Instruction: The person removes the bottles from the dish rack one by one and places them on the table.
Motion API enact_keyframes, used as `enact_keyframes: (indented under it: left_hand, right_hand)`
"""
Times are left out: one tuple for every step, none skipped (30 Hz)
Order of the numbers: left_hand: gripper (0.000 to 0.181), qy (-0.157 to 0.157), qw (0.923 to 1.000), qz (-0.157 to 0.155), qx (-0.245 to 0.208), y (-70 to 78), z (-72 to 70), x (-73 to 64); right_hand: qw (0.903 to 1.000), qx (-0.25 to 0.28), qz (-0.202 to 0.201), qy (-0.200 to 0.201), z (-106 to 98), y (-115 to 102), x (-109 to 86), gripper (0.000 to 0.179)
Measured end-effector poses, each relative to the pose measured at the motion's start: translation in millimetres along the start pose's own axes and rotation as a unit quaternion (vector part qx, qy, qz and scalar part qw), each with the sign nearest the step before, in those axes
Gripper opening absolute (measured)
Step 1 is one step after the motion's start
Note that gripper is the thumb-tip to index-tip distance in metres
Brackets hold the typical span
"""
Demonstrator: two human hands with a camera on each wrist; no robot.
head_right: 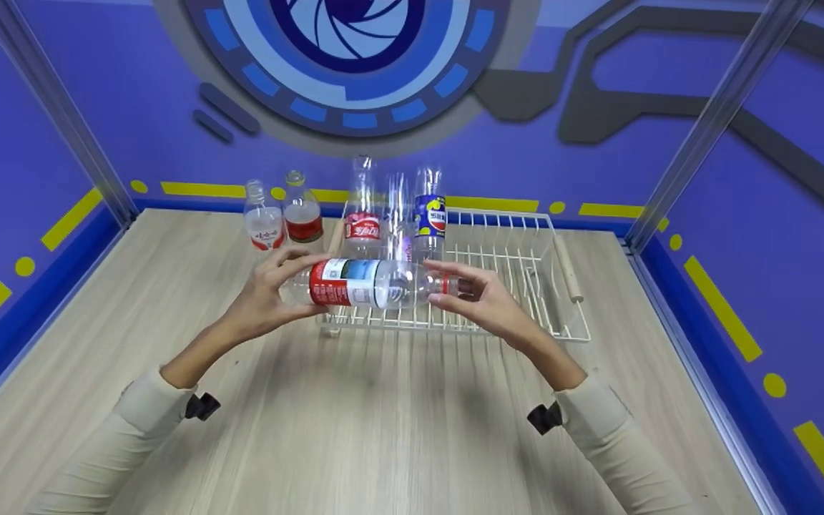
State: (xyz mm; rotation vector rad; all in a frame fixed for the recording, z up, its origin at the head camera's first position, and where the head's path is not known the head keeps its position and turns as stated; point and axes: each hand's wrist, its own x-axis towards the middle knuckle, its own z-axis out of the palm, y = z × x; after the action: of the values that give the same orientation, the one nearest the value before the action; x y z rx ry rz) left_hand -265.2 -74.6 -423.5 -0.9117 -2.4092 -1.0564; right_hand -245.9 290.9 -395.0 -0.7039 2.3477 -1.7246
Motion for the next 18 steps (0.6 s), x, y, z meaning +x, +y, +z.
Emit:
enact_keyframes:
  left_hand:
    - [0.073, 0.002, 1.0000, -0.001, -0.001, -1.2, -0.4, -0.5]
    - [0.073, 0.003, 1.0000, -0.003, -0.001, -2.6, -0.9, -1.1]
    - [0.072, 0.004, 1.0000, -0.006, -0.005, -4.4, -1.3, -1.6]
    - [0.072, 0.004, 0.9999, -0.012, -0.010, -6.2, -1.8, -2.5]
    - [0.071, 0.004, 0.9997, -0.020, -0.015, -8.2, -2.3, -3.4]
    - [0.071, 0.003, 0.9993, -0.030, -0.023, -10.0, -3.1, -4.3]
    - [0.070, 0.003, 0.9987, -0.041, -0.032, -12.0, -3.8, -5.2]
    - [0.070, 0.003, 0.9977, -0.053, -0.043, -14.0, -4.7, -6.3]
    - [0.070, 0.003, 0.9964, -0.064, -0.054, -16.0, -5.7, -7.3]
    - [0.069, 0.004, 0.9951, -0.074, -0.065, -17.7, -6.8, -8.3]
    - [0.069, 0.006, 0.9937, -0.083, -0.076, -19.8, -7.8, -9.2]
    - [0.069, 0.008, 0.9923, -0.088, -0.088, -21.5, -9.0, -9.9]
    - [0.069, 0.010, 0.9911, -0.092, -0.096, -23.3, -10.2, -10.9]
    - [0.069, 0.012, 0.9898, -0.096, -0.104, -25.1, -11.3, -11.9]
    - [0.069, 0.014, 0.9886, -0.099, -0.112, -26.9, -12.3, -12.9]
    - [0.069, 0.015, 0.9871, -0.102, -0.123, -28.5, -13.1, -13.7]
    - [0.070, 0.017, 0.9855, -0.105, -0.133, -30.5, -13.8, -14.8]
    - [0.071, 0.019, 0.9840, -0.107, -0.141, -32.1, -14.7, -15.7]
  right_hand:
    - [1.0000, 0.001, -0.002, 0.001, -2, 0, -0.4, 0.057]
    - [1.0000, 0.004, -0.005, 0.002, -4, 0, -0.8, 0.058]
    - [0.9999, 0.007, -0.009, 0.004, -6, 0, -1.3, 0.060]
    - [0.9998, 0.011, -0.014, 0.006, -9, 0, -2.0, 0.061]
    - [0.9996, 0.017, -0.020, 0.007, -13, 0, -2.6, 0.062]
    - [0.9994, 0.022, -0.025, 0.008, -17, 0, -3.4, 0.063]
    - [0.9991, 0.027, -0.030, 0.009, -20, 0, -4.1, 0.064]
    - [0.9990, 0.031, -0.031, 0.011, -24, 0, -4.9, 0.063]
    - [0.9987, 0.036, -0.032, 0.015, -28, 0, -5.8, 0.062]
    - [0.9984, 0.041, -0.033, 0.020, -32, 0, -6.7, 0.060]
    - [0.9981, 0.046, -0.032, 0.026, -37, 1, -7.6, 0.058]
    - [0.9977, 0.050, -0.031, 0.034, -41, 2, -8.7, 0.056]
    - [0.9971, 0.055, -0.031, 0.043, -45, 3, -9.5, 0.054]
    - [0.9964, 0.058, -0.032, 0.053, -49, 4, -10.4, 0.052]
    - [0.9953, 0.065, -0.036, 0.062, -54, 6, -10.9, 0.050]
    - [0.9942, 0.069, -0.039, 0.072, -58, 8, -11.1, 0.049]
    - [0.9935, 0.071, -0.041, 0.079, -64, 9, -11.6, 0.048]
    - [0.9926, 0.073, -0.043, 0.087, -69, 11, -11.7, 0.046]
